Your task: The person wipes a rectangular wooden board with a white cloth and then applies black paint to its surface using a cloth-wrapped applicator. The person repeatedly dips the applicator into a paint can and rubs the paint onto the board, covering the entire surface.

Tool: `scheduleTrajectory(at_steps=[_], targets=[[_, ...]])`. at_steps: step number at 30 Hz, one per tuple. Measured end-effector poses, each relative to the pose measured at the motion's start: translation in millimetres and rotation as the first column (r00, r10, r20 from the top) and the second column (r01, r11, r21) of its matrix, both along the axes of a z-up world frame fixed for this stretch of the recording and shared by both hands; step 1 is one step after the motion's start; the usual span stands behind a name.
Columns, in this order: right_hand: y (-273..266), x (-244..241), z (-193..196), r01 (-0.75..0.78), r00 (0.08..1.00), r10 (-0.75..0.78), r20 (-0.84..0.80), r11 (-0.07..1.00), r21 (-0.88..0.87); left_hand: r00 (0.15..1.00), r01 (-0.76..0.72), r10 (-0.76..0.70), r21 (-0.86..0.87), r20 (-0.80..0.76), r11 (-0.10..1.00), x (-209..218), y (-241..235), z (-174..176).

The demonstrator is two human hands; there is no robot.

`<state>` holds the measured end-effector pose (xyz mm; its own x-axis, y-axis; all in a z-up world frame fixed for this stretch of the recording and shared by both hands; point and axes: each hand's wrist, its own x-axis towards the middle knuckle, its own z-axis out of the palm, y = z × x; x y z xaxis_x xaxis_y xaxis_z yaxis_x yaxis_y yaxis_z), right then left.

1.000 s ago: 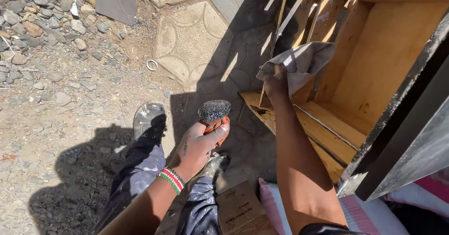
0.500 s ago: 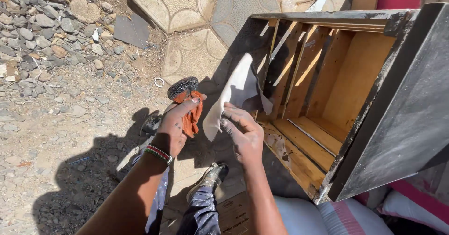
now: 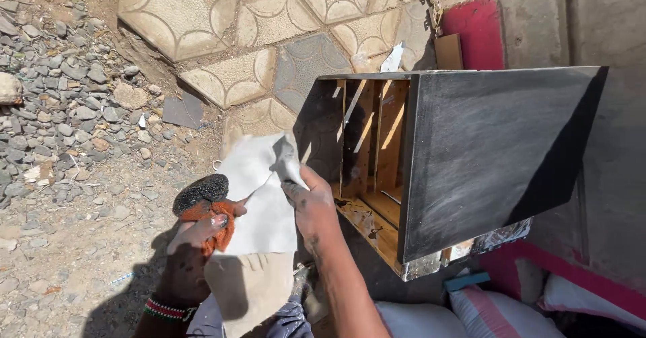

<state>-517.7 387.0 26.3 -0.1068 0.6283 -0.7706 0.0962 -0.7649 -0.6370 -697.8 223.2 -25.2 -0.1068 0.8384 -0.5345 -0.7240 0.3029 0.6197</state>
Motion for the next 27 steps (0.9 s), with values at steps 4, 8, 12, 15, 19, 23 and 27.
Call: scheduleTrajectory(at_steps=[4,8,12,15,19,23,27], targets=[[40,57,138,-0.393,0.919,0.311,0.240,0.751,0.530,0.873,0.016,-0.053,0.079,0.485,0.997,-37,38,42],[75,178,186,-0.256,0.907,0.133,0.399,0.927,0.273,0.973,-0.140,0.116,0.109,0.200,0.984,-10,99,102],[116,294,137,-0.341,0.308,-0.519,0.797,0.722,0.602,0.992,-0.036,0.050,0.125,-0.116,0.992,50,168,171],[131,277,93,-0.295,0.439,-0.623,0.647,0.580,0.759,0.985,-0.159,0.169,0.189,-0.035,0.969,120,204,171],[101,239,74,-0.852,0.229,-0.242,0.943,0.418,0.314,0.958,-0.119,0.185,0.284,-0.218,0.951,192,240,192],[171,369,84,-0.933,0.350,-0.064,0.935,-0.107,0.342,0.878,-0.149,0.185,0.115,-0.442,0.982,245,254,161],[279,533,42,-0.774,0.361,-0.323,0.875,0.419,0.474,0.844,-0.299,0.326,0.132,-0.427,0.945,290,260,131]])
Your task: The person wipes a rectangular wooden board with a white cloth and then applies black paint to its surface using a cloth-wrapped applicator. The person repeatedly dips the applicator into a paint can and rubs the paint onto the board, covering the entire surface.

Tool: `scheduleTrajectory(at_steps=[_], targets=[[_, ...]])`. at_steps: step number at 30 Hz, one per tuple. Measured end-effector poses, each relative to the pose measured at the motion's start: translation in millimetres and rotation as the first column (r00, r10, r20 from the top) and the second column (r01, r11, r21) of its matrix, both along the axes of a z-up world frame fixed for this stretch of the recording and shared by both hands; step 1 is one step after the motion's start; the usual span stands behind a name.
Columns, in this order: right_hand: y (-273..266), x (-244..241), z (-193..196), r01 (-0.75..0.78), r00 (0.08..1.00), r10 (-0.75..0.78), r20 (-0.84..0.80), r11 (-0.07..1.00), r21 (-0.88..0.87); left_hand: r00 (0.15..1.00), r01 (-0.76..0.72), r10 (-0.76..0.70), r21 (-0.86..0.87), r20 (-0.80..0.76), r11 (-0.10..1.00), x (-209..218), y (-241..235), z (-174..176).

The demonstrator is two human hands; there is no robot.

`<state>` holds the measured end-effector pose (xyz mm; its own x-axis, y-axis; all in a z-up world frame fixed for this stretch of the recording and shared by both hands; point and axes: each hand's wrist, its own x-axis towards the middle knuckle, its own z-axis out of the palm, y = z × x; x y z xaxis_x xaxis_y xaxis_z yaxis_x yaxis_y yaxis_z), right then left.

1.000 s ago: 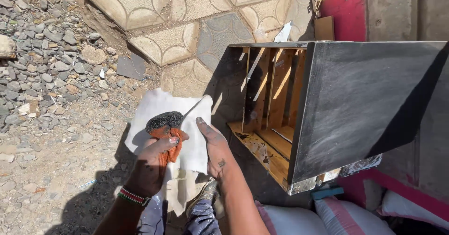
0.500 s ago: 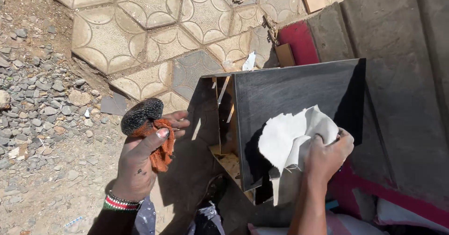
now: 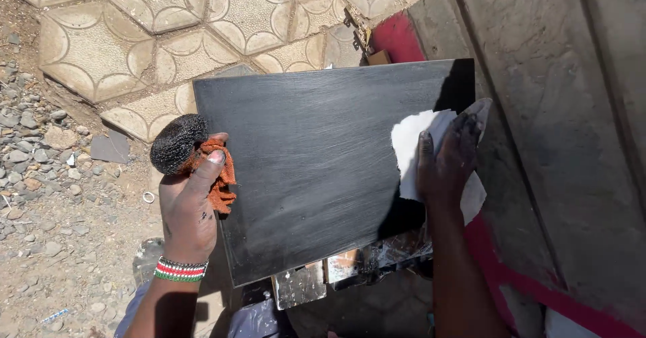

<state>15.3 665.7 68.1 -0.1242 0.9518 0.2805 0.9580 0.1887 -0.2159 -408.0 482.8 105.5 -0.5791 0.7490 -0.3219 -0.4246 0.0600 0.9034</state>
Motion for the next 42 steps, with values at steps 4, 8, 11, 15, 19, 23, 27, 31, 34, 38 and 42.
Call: scheduleTrajectory(at_steps=[4,8,11,15,19,23,27,31,34,38,42], targets=[[12,6,-39,0.112,0.994,-0.109,-0.025,0.981,0.157,0.998,-0.057,0.058,-0.020,0.003,0.998,24,-8,-1],[-130,-191,35,-0.388,0.856,0.387,-0.342,0.919,0.068,0.990,-0.137,0.137,-0.008,-0.033,0.991,24,-7,7],[-207,-183,45,-0.776,0.629,0.714,-0.309,0.601,-0.192,0.992,-0.125,0.126,0.038,-0.008,0.991,17,-7,18],[-79,-95,36,-0.479,0.878,0.479,-0.003,0.877,0.039,0.997,-0.067,0.059,0.168,0.056,0.983,-15,-21,-20],[25,-45,20,0.047,0.999,-0.046,-0.012,0.998,0.045,0.970,-0.165,0.122,0.203,0.210,0.965,7,-12,-4],[-53,-182,36,-0.251,0.901,0.227,-0.370,0.968,-0.017,0.953,-0.208,0.134,0.263,0.271,0.942,11,-7,4],[-138,-218,51,-0.809,0.587,0.800,-0.122,0.583,-0.075,0.831,-0.312,0.158,0.212,0.534,0.926,12,-16,40],[22,-133,7,-0.597,0.802,0.598,0.006,0.801,-0.047,0.973,-0.215,0.211,0.041,0.092,0.976,25,-13,28],[123,8,-42,-0.288,0.892,0.345,-0.292,0.932,0.222,0.981,-0.191,0.192,0.039,-0.022,0.981,42,-8,23],[104,152,1,0.436,0.857,-0.410,-0.312,0.900,0.016,0.982,-0.181,0.175,0.080,0.077,0.980,37,-16,13],[90,120,-3,0.268,0.959,-0.224,-0.174,0.917,0.294,0.900,-0.167,0.021,0.299,0.436,0.940,26,-23,3]])
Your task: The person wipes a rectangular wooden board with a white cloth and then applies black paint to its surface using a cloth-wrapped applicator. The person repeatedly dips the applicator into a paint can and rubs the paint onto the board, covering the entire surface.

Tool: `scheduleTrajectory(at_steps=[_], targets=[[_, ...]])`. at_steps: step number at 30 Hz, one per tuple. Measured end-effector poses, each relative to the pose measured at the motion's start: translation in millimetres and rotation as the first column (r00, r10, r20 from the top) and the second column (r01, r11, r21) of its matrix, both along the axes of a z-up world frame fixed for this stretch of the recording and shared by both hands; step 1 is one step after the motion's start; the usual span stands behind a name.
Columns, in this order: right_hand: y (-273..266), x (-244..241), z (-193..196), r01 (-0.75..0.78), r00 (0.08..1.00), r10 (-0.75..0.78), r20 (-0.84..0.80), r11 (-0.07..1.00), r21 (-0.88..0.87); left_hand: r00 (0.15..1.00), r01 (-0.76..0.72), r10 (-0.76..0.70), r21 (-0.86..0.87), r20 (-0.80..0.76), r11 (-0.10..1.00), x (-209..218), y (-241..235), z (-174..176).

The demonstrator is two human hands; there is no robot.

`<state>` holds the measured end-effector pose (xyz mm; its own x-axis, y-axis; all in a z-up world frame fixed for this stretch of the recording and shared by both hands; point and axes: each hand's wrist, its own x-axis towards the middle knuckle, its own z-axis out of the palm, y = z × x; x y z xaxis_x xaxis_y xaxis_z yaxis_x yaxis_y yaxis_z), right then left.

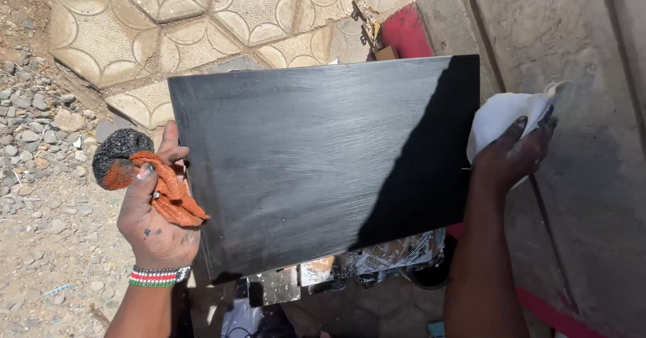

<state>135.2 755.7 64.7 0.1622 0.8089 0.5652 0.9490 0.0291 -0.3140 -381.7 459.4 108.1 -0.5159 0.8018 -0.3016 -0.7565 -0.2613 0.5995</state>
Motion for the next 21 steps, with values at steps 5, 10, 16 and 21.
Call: scheduleTrajectory(at_steps=[5,10,16,21], targets=[[-88,-276,17,-0.501,0.843,0.528,0.101,0.840,-0.208,0.927,-0.243,0.219,0.045,0.304,0.969,-14,5,-11],[-294,-318,73,-0.898,0.350,0.925,-0.151,0.285,-0.336,0.928,0.010,-0.132,0.330,0.349,0.944,-47,-8,-20],[-180,-117,19,-0.684,0.586,0.795,0.156,0.588,-0.431,0.898,-0.001,-0.070,0.160,0.433,0.987,-56,7,-1],[-25,-95,-42,-0.101,0.968,0.142,0.207,0.975,-0.199,0.805,-0.136,-0.001,0.186,0.593,0.973,-22,4,-3]])
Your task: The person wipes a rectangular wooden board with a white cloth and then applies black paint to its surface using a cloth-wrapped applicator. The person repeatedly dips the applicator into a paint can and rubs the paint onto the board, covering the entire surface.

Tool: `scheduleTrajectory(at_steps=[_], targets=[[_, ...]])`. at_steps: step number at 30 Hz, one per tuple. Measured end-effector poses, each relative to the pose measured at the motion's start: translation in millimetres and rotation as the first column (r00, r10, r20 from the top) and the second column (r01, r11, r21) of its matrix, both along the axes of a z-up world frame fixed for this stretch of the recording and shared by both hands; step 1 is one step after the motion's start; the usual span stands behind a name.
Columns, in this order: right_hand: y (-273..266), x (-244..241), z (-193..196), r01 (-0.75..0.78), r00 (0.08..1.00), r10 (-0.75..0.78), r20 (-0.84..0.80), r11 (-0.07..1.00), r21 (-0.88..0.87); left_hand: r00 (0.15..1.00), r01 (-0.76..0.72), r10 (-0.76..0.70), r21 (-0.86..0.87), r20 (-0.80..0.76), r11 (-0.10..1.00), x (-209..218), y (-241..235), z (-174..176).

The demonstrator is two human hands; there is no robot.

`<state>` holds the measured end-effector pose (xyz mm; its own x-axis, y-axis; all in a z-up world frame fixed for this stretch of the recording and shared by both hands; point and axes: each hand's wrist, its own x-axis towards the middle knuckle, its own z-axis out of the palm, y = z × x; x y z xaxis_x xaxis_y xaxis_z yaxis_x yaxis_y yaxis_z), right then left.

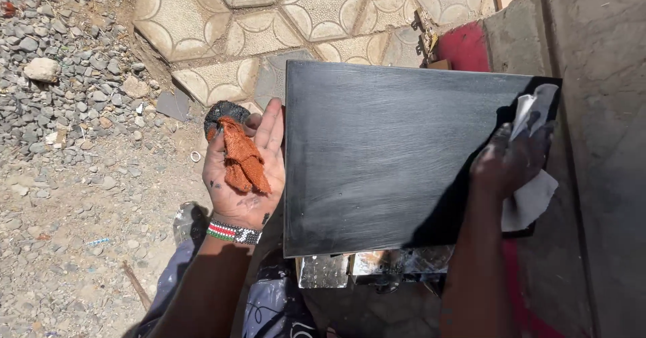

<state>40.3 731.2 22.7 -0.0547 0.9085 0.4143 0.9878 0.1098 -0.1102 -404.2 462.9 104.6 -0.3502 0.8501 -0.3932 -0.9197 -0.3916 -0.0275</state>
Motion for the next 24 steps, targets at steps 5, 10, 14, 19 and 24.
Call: scheduleTrajectory(at_steps=[5,10,14,19,24], targets=[[-215,-232,86,-0.686,0.727,0.669,-0.153,0.698,-0.208,1.000,-0.005,0.005,0.010,-0.023,1.000,-7,-8,-4],[-266,-193,109,-0.891,0.419,0.875,-0.243,0.343,-0.299,0.996,0.071,-0.074,-0.054,-0.041,0.996,-16,-20,-8],[-263,-137,109,-0.945,0.213,0.930,-0.301,0.118,-0.306,0.997,0.073,-0.074,-0.037,-0.027,0.997,-10,-15,-6],[-235,-190,111,-0.923,0.298,0.910,-0.287,0.198,-0.330,0.999,0.043,-0.044,-0.069,0.000,0.997,-4,-18,-1],[-158,-242,89,-0.808,0.573,0.810,-0.124,0.533,-0.250,0.986,0.035,-0.076,-0.268,-0.146,0.963,-8,-13,26]])
